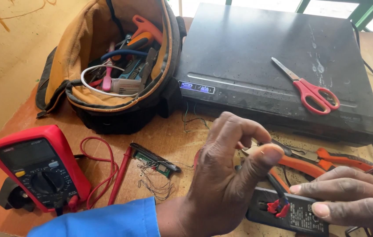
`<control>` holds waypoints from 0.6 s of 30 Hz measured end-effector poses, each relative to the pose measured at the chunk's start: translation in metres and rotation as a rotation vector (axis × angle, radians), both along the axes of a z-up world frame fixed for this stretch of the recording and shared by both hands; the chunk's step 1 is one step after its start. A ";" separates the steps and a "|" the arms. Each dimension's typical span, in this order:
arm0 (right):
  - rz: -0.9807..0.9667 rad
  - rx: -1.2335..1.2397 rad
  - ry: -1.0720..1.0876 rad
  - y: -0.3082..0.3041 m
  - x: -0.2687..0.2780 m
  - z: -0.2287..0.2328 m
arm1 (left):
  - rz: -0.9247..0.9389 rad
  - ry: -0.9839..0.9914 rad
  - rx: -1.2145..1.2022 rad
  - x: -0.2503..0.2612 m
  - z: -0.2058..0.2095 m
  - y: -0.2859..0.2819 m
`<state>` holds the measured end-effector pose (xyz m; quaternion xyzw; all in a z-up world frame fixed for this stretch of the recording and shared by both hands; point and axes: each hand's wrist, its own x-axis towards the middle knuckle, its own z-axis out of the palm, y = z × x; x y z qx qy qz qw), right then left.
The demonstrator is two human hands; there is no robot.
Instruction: The person repairs a black power adapter by stripping the outer insulation from the power cord using wire cutters. They then use a screwdriver to tighten the internal wire connections within the adapter housing.
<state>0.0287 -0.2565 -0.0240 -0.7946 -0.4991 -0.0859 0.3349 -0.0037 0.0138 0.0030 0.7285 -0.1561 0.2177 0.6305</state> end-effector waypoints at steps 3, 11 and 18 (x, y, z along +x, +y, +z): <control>-0.005 0.014 0.004 -0.001 -0.001 -0.001 | 0.102 0.006 -0.003 -0.001 0.004 0.000; -0.269 0.348 0.058 0.012 -0.012 -0.015 | 0.022 -0.232 -0.040 -0.007 0.010 -0.003; -0.397 0.497 0.132 0.023 -0.012 -0.015 | 0.031 0.266 0.332 -0.005 -0.004 -0.009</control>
